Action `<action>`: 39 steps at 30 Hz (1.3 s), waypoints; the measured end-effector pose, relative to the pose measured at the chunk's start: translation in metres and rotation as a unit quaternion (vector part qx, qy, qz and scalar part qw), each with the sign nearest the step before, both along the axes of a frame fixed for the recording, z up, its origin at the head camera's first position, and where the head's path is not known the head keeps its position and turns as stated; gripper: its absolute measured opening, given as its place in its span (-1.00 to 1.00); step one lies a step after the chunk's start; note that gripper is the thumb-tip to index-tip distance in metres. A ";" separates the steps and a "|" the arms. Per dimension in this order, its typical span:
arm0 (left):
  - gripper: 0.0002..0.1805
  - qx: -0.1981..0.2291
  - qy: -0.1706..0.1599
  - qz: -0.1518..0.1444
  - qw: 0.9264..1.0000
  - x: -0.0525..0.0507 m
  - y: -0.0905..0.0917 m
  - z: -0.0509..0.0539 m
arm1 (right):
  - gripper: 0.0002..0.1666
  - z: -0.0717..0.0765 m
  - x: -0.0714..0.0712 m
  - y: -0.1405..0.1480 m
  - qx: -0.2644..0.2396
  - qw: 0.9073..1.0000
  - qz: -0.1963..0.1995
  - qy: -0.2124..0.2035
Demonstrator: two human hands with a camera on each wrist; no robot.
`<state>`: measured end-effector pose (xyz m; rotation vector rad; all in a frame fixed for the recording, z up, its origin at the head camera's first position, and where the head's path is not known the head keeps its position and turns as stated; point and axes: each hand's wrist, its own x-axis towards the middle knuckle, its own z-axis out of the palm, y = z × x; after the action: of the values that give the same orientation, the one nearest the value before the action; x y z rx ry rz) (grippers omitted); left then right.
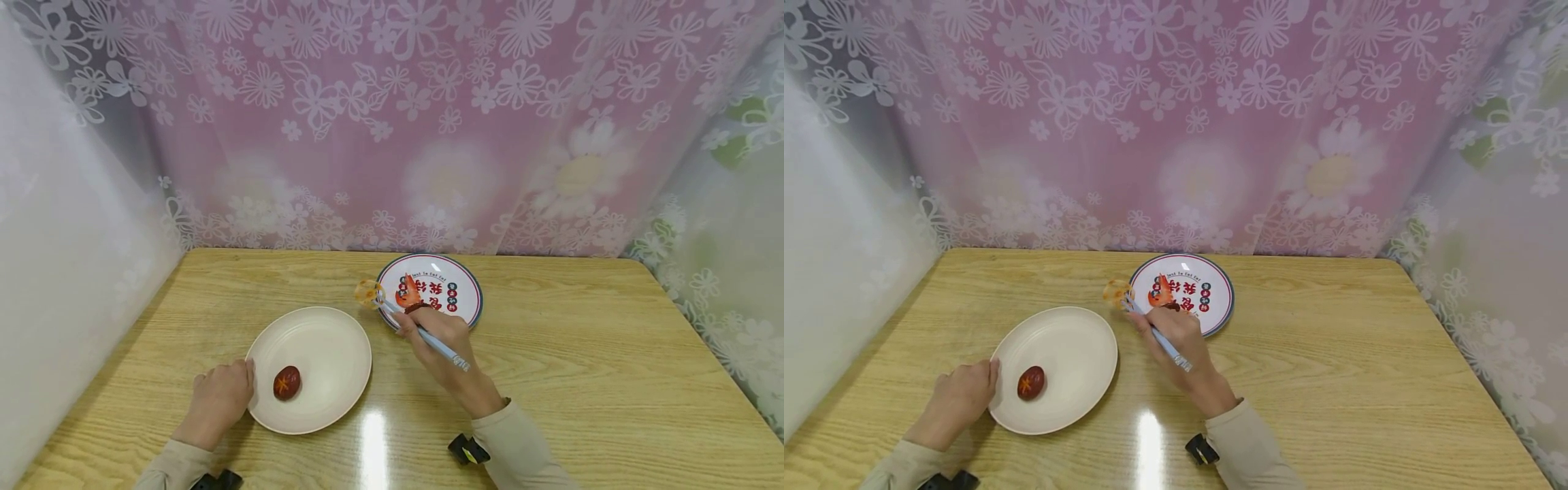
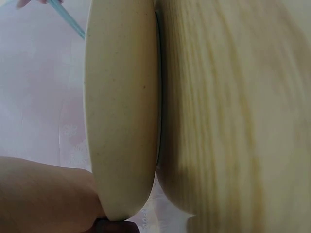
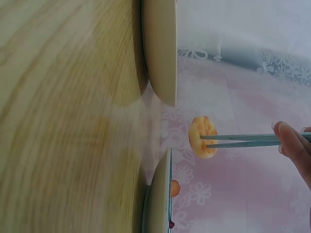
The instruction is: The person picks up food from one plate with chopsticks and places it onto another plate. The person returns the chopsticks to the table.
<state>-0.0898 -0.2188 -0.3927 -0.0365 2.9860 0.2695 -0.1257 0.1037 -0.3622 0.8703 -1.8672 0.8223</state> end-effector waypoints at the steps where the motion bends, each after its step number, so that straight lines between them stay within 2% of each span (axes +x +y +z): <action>1: -0.59 0.000 0.002 -0.001 1.000 0.000 0.000 0.000 | -0.53 0.000 0.001 -0.001 0.000 1.000 0.004 0.001; 12: -0.60 -0.003 -0.002 -0.002 1.000 -0.001 0.001 -0.001 | -0.57 0.000 0.005 -0.013 -0.003 0.999 0.029 0.023; 22: -0.61 -0.004 -0.002 -0.002 1.000 -0.002 0.001 -0.001 | -0.60 -0.007 0.009 -0.026 0.005 0.996 0.085 -0.011; 27: -0.61 -0.004 -0.006 -0.001 1.000 -0.001 0.001 0.000 | -0.66 -0.011 0.017 -0.036 0.017 0.992 0.119 -0.040; 31: -0.61 -0.005 -0.006 -0.001 1.000 -0.001 0.000 0.001 | -0.68 -0.014 0.023 -0.042 0.023 0.990 0.131 -0.057; 39: -0.60 -0.001 -0.003 -0.003 1.000 -0.001 0.000 0.000 | -0.70 -0.017 0.024 -0.045 0.015 0.983 0.158 -0.093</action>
<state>-0.0907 -0.2192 -0.3931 -0.0298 2.9804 0.2662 -0.1014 0.0585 -0.3797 1.1638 -1.9326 1.1040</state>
